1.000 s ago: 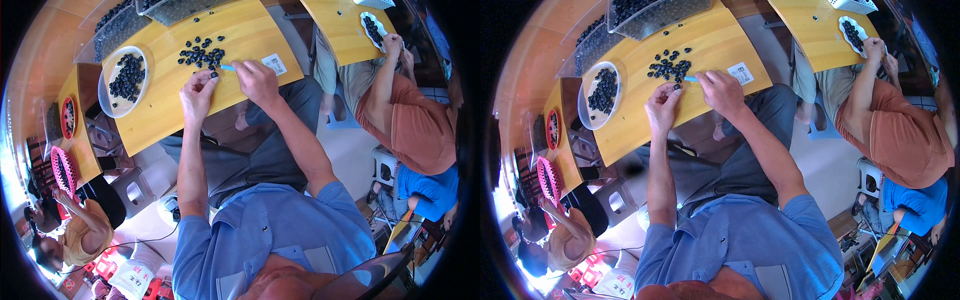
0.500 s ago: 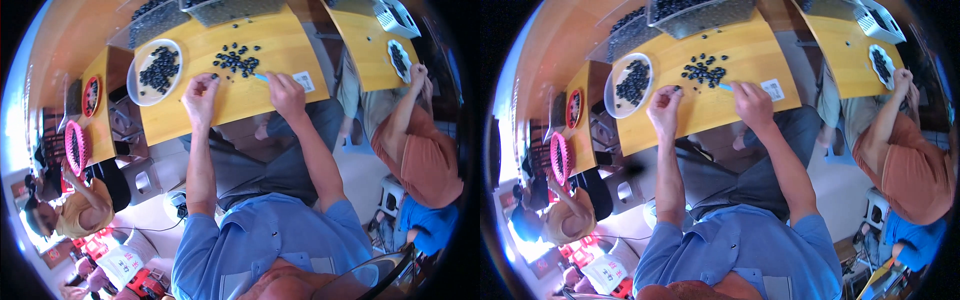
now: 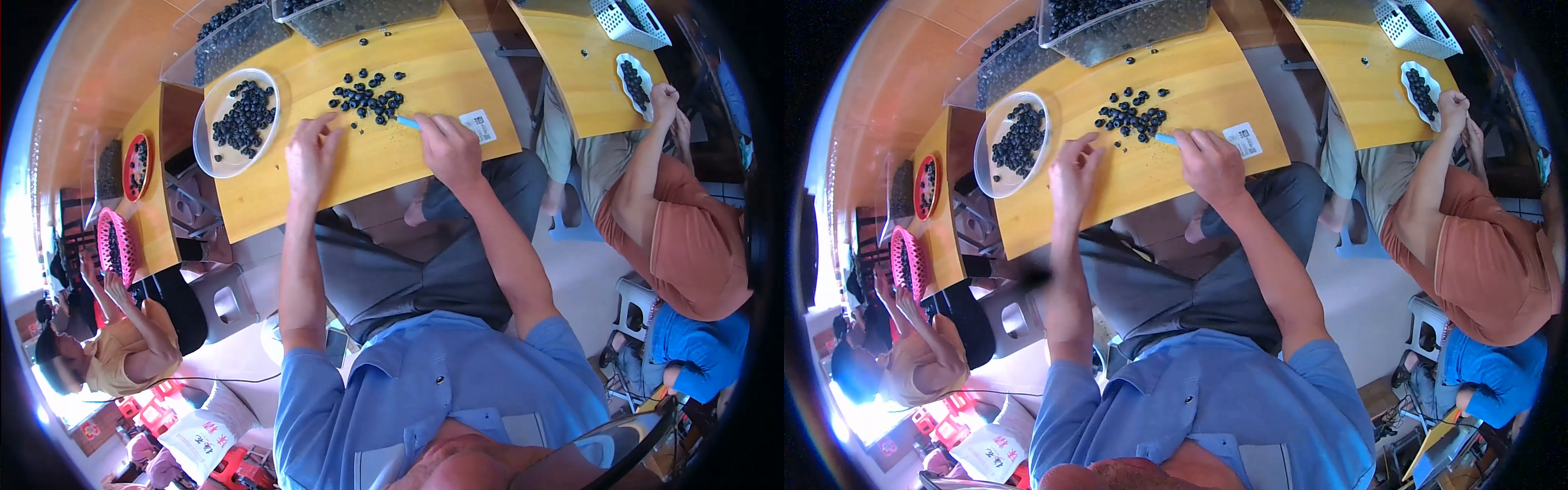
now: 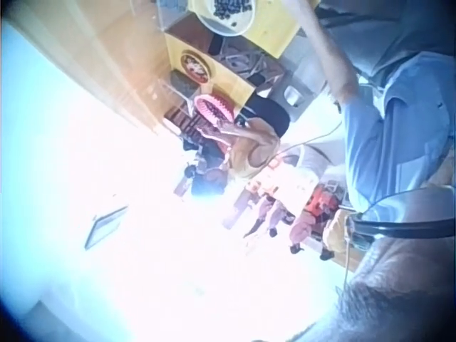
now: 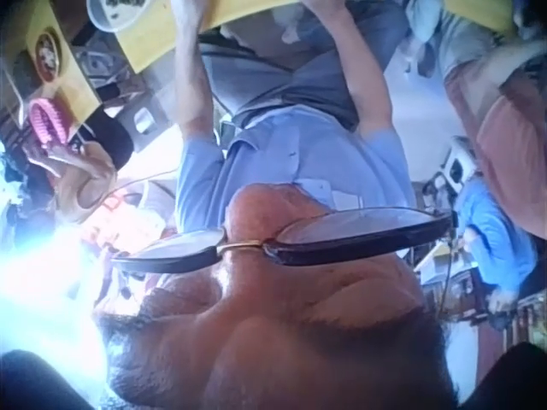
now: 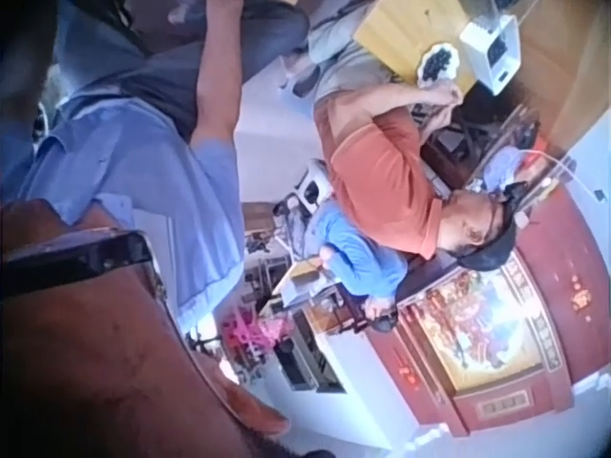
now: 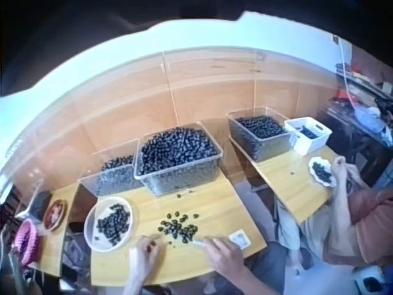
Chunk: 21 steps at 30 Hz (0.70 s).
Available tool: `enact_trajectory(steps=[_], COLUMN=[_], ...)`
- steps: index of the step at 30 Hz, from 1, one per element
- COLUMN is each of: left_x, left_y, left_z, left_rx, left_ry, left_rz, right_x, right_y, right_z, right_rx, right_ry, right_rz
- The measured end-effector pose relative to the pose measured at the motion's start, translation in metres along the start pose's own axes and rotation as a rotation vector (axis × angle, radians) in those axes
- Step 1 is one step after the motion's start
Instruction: The person sorts small black plastic or rubber components by hand, inspecting them with an inspection tool at a workbench.
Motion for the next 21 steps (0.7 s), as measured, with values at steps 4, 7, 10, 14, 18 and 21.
enact_trajectory(steps=[4, 7, 10, 14, 18, 21], left_x=[0.023, 0.031, 0.042, 0.055, 0.057, 0.056], left_y=[0.001, 0.004, 0.003, 0.004, 0.004, -0.001], left_z=[0.023, 0.037, 0.046, 0.043, 0.043, 0.038], left_rx=[-0.028, 0.055, 0.124, 0.088, 0.1, 0.018], left_ry=[0.025, 0.022, 0.06, 0.119, 0.079, -0.061], left_rz=[-0.023, -0.011, -0.042, -0.064, -0.031, 0.007], right_x=[0.0, -0.001, 0.0, 0.0, -0.002, -0.001], right_y=[-0.001, -0.002, -0.002, -0.002, -0.002, -0.001], right_z=[-0.001, -0.001, 0.0, 0.0, 0.001, 0.001], right_rx=[-0.006, 0.006, 0.018, 0.01, 0.017, 0.019], right_ry=[0.002, -0.008, -0.006, 0.004, -0.004, -0.005], right_rz=[0.017, 0.011, 0.0, 0.013, 0.011, 0.004])
Point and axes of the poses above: each hand's wrist, its own y-axis towards the middle knuckle, its own x-axis out of the palm, z = x × y, the point moved 8 cm from there along y, towards the middle knuckle, and after that the axes turned 5 degrees about -z, right-handed, at the moved point
